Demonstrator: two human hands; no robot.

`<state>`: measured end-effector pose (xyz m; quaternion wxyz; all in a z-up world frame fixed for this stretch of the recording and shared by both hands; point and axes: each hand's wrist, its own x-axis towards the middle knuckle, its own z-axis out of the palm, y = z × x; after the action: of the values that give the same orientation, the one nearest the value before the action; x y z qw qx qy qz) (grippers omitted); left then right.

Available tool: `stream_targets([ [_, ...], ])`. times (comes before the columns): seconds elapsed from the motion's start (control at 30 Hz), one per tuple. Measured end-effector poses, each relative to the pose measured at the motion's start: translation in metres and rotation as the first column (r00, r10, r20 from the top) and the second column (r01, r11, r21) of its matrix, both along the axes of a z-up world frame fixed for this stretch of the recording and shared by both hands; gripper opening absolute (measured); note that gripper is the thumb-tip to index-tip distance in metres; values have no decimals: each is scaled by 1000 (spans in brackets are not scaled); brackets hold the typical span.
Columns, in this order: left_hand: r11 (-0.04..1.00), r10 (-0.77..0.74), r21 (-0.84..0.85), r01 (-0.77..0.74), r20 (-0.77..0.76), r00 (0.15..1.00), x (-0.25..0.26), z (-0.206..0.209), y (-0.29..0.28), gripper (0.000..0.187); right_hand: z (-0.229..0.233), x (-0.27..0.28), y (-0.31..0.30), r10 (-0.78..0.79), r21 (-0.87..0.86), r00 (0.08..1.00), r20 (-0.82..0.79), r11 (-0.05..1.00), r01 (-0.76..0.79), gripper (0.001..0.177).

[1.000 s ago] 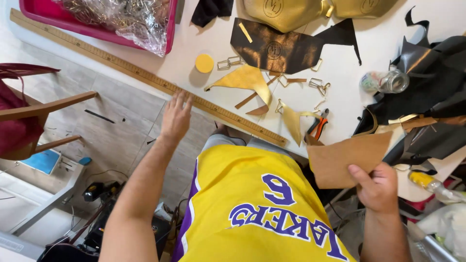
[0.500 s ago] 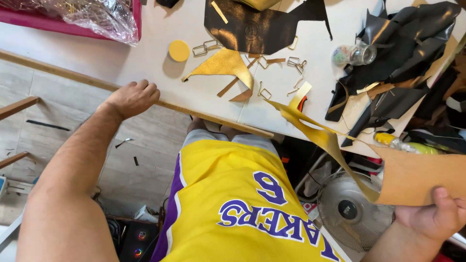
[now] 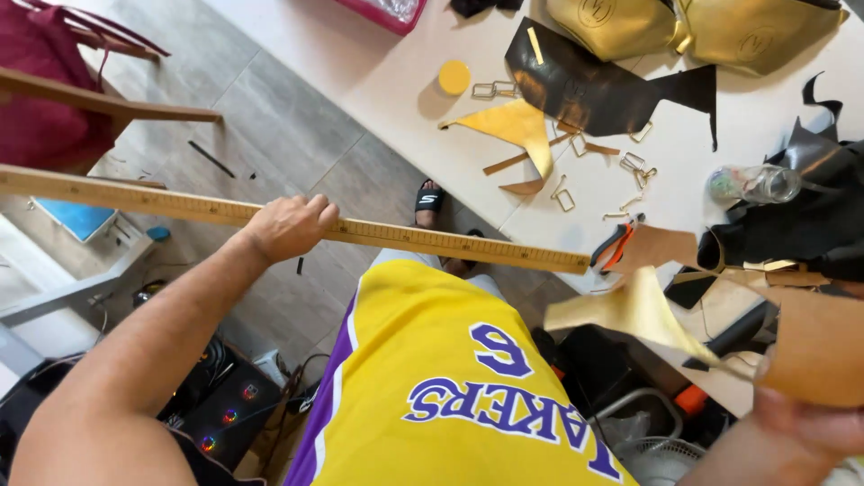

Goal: The person is sorting through leather scraps on a workbench, using a long wooden ruler to measure specific dimensions, and marking the leather with a pen.

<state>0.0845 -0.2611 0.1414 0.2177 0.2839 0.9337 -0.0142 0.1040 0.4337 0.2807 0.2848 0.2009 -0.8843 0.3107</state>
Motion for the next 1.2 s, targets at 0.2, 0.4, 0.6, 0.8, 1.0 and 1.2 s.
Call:
stream_targets([
  [0.2, 886, 461, -40, -462, -31, 887, 102, 39, -16, 20, 37, -52, -114, 328, -902, 854, 403, -19, 432, 73],
  [0.4, 676, 700, 135, -725, -424, 574, 185, -21, -82, 41, 15, -61, -263, 418, -775, 672, 611, 143, 616, 41],
  [0.6, 223, 974, 275, -935, -106, 201, 208, -14, -152, 27, 2, -108, -394, 624, -911, 698, 352, 58, 407, 50],
  [0.8, 116, 993, 262, -958, -53, 106, 225, -26, -223, 25, -41, -143, -440, 594, -951, 771, 231, -29, 307, 41],
  [1.0, 236, 971, 261, -936, -17, 240, 207, -30, -266, 24, -233, -168, -460, 281, -647, 633, 722, -50, 761, 20],
  [1.2, 418, 906, 240, -876, -43, 421, 185, -30, -277, 25, -319, -186, -502, 230, -436, 548, 805, -397, 808, 31],
])
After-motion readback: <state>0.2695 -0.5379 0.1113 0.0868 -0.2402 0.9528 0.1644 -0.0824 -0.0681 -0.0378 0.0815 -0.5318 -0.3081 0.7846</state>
